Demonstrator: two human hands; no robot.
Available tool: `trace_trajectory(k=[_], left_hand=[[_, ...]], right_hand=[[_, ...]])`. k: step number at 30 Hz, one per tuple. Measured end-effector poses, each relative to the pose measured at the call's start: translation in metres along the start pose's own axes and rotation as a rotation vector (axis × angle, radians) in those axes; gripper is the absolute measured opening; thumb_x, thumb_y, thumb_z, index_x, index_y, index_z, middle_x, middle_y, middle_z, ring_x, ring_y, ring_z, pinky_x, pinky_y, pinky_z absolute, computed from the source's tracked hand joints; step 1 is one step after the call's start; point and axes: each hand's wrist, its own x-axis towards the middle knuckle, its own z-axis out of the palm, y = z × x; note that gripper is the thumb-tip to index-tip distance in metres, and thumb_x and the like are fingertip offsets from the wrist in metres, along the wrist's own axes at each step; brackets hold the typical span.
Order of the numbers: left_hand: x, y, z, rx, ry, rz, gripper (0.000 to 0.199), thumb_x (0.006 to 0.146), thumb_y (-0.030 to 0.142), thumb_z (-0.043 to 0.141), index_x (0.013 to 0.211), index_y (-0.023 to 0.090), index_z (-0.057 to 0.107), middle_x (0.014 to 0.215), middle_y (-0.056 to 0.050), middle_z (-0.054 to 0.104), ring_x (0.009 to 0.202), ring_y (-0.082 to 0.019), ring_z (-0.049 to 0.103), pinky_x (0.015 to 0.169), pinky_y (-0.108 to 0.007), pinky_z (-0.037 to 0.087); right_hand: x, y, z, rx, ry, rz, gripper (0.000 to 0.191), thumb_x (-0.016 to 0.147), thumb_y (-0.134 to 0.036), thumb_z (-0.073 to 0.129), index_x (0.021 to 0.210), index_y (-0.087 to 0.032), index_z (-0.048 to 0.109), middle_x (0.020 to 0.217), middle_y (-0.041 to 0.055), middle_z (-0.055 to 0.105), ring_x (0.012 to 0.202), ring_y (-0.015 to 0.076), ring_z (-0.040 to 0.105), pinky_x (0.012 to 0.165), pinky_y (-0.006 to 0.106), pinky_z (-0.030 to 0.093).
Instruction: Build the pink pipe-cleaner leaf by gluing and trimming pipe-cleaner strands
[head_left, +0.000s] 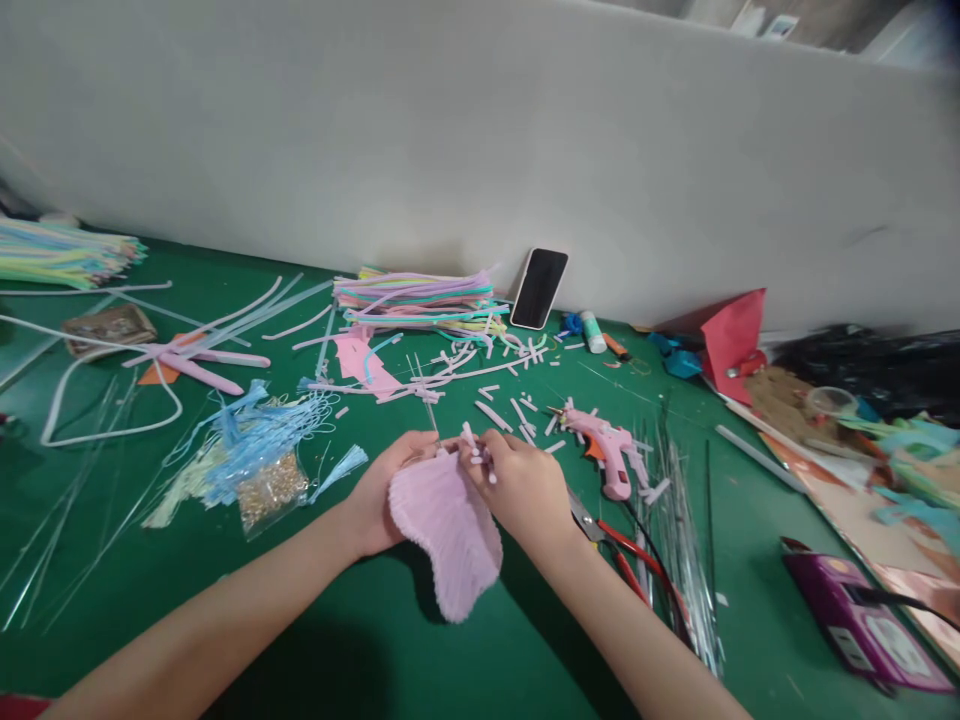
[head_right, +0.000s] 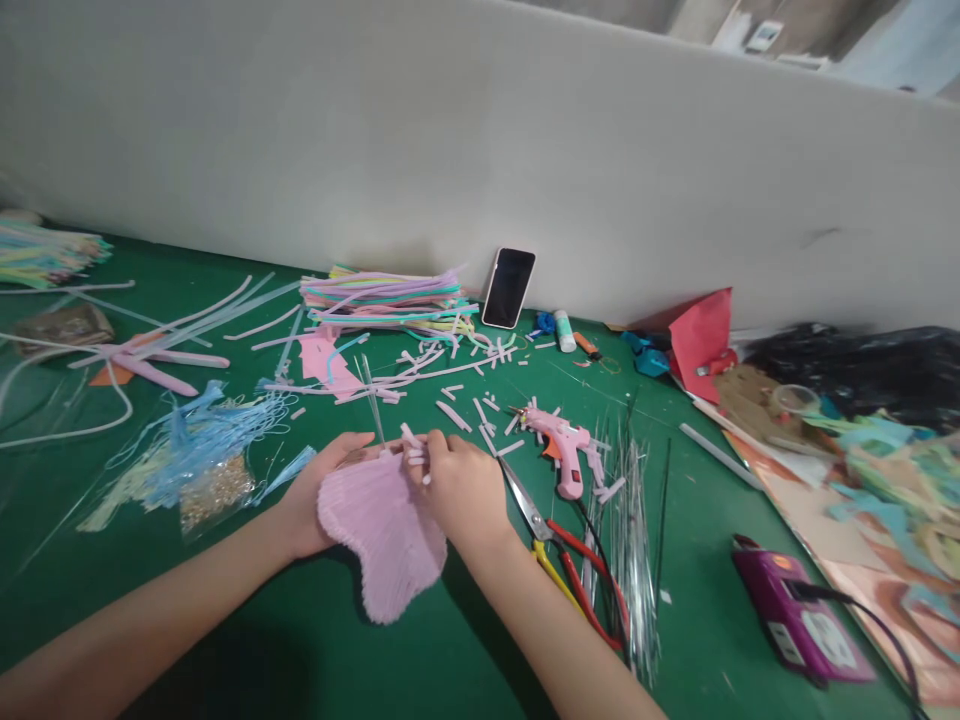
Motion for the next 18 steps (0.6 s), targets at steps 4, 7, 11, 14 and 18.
trace_trajectory(k=[4, 7, 11, 14, 18], left_hand=[[0.004, 0.001, -0.006, 0.012, -0.05, 0.004, 0.041, 0.074, 0.019, 0.057, 0.112, 0.009, 0.064, 0.093, -0.011, 0.071, 0.081, -0.022, 0.066, 0.082, -0.035, 0.046], [0.005, 0.004, -0.008, 0.026, -0.071, -0.01, 0.048, 0.072, 0.017, 0.055, 0.119, 0.007, 0.061, 0.099, -0.013, 0.071, 0.085, -0.024, 0.066, 0.084, -0.037, 0.046], [0.005, 0.007, -0.007, 0.009, -0.051, -0.018, 0.048, 0.071, 0.016, 0.052, 0.117, 0.006, 0.062, 0.106, -0.015, 0.07, 0.09, -0.025, 0.065, 0.088, -0.038, 0.045], [0.005, 0.007, -0.004, -0.003, -0.061, -0.013, 0.045, 0.072, 0.016, 0.05, 0.114, 0.005, 0.064, 0.106, -0.015, 0.07, 0.091, -0.026, 0.065, 0.089, -0.04, 0.046], [0.005, 0.007, -0.002, 0.006, -0.086, -0.001, 0.045, 0.074, 0.017, 0.048, 0.114, 0.004, 0.063, 0.106, -0.016, 0.07, 0.091, -0.027, 0.066, 0.09, -0.041, 0.045]], right_hand=[[0.004, -0.005, -0.003, 0.019, -0.059, 0.031, 0.019, 0.089, -0.025, 0.053, 0.076, -0.017, 0.064, 0.065, 0.0054, 0.07, 0.053, 0.0172, 0.062, 0.049, 0.027, 0.027], [0.006, -0.004, -0.003, 0.05, -0.091, 0.057, 0.018, 0.088, -0.022, 0.053, 0.076, -0.015, 0.065, 0.068, 0.0076, 0.071, 0.055, 0.018, 0.064, 0.05, 0.027, 0.031], [0.009, 0.002, -0.005, 0.118, -0.117, 0.088, 0.025, 0.09, -0.026, 0.052, 0.071, -0.017, 0.064, 0.067, 0.0069, 0.072, 0.059, 0.0183, 0.066, 0.055, 0.026, 0.037], [0.011, 0.007, -0.008, 0.167, -0.128, 0.124, 0.028, 0.091, -0.03, 0.051, 0.067, -0.019, 0.061, 0.064, 0.0049, 0.071, 0.06, 0.0175, 0.067, 0.055, 0.024, 0.039], [0.013, 0.011, -0.012, 0.204, -0.147, 0.152, 0.018, 0.089, -0.034, 0.053, 0.08, -0.019, 0.058, 0.062, 0.0004, 0.07, 0.056, 0.0161, 0.066, 0.052, 0.022, 0.038]])
